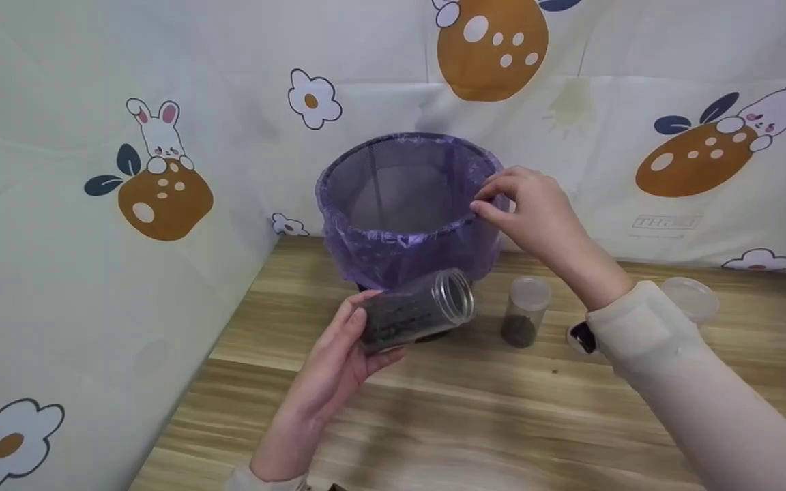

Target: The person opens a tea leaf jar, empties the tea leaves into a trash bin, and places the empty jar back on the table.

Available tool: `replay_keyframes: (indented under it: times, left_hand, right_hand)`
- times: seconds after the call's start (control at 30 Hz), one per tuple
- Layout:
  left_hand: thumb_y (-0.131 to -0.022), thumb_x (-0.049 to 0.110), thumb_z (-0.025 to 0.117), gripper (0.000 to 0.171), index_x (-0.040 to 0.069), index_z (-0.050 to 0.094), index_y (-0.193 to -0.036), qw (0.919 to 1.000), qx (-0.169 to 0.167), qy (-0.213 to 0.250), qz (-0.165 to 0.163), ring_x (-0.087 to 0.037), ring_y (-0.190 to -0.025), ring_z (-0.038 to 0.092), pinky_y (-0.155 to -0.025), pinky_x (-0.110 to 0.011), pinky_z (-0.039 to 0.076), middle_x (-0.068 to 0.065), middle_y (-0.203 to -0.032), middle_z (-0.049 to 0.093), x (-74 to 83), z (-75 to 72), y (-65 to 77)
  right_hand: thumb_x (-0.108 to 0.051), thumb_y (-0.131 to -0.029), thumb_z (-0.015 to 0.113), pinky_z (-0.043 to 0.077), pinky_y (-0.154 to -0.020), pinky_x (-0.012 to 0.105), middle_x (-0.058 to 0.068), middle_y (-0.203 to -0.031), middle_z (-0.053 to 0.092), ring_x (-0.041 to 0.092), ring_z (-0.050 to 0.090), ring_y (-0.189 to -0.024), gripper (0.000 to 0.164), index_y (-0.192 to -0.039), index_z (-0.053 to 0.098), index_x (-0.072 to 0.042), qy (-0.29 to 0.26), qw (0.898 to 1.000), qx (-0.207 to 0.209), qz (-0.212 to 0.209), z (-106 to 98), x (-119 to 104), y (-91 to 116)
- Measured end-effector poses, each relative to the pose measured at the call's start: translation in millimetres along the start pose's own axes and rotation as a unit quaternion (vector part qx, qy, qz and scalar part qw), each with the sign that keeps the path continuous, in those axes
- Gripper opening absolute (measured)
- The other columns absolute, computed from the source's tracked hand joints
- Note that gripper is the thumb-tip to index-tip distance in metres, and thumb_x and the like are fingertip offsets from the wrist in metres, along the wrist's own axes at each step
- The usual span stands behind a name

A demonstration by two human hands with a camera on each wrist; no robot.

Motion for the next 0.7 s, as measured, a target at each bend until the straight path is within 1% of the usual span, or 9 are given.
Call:
replay_keyframes:
  times: [0.17, 0.37, 0.47, 0.57, 0.7]
  left_hand:
    - [-0.106, 0.035, 0.045, 0.024, 0.027, 0.049, -0.129, 0.9995, 0.001, -0.010, 0.031, -0.021, -0.105, 0.065, -0.092, -0.031, 0.059, -0.011, -0.132, 0.045, 19.9, -2.7, 0.6]
    - [-0.107, 0.034, 0.042, 0.025, 0.026, 0.047, -0.130, 0.9974, -0.012, -0.016, 0.069, -0.020, -0.102, 0.067, -0.091, -0.028, 0.058, -0.009, -0.128, 0.047, 42.4, -4.0, 0.8]
    - [-0.107, 0.034, 0.041, 0.026, 0.024, 0.045, -0.131, 0.9957, -0.012, -0.023, 0.089, -0.019, -0.102, 0.067, -0.091, -0.027, 0.058, -0.009, -0.128, 0.046, 54.2, -4.5, 0.4]
    - [-0.107, 0.034, 0.043, 0.029, 0.022, 0.044, -0.133, 0.9928, 0.005, -0.036, 0.114, -0.017, -0.101, 0.066, -0.090, -0.027, 0.058, -0.009, -0.129, 0.045, 67.2, -5.8, -0.5]
    - [-0.105, 0.034, 0.048, 0.031, 0.022, 0.043, -0.133, 0.9872, 0.052, -0.057, 0.139, -0.016, -0.101, 0.066, -0.090, -0.027, 0.059, -0.009, -0.130, 0.045, 84.4, -10.6, -3.5]
  right_hand:
    - [-0.020, -0.095, 0.068, 0.046, -0.102, 0.051, 0.016, -0.114, 0.069, 0.035, 0.061, -0.114, 0.022, -0.102, 0.075, -0.001, 0.003, 1.000, -0.001, -0.003, 0, 0, -1]
    - [-0.021, -0.095, 0.068, 0.046, -0.101, 0.051, 0.016, -0.114, 0.069, 0.035, 0.061, -0.113, 0.022, -0.101, 0.075, -0.002, 0.009, 1.000, -0.001, -0.007, 0, 0, -1]
    - [-0.021, -0.095, 0.068, 0.046, -0.101, 0.051, 0.016, -0.115, 0.069, 0.035, 0.061, -0.113, 0.022, -0.101, 0.075, -0.002, 0.011, 1.000, -0.001, -0.007, 0, 0, -1]
    - [-0.021, -0.095, 0.068, 0.046, -0.101, 0.051, 0.016, -0.115, 0.069, 0.035, 0.061, -0.112, 0.022, -0.101, 0.075, -0.002, 0.014, 1.000, -0.001, -0.007, 0, 0, -1]
    - [-0.022, -0.095, 0.068, 0.045, -0.101, 0.051, 0.016, -0.116, 0.069, 0.035, 0.061, -0.112, 0.022, -0.102, 0.076, -0.002, 0.016, 1.000, -0.007, -0.003, 0, 0, -1]
Point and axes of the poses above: each hand's wrist, its own y-axis away from the middle knuckle, its own z-axis out of the palm, x = y × z, the point moved 6 cm from there along -y, towards the middle knuckle
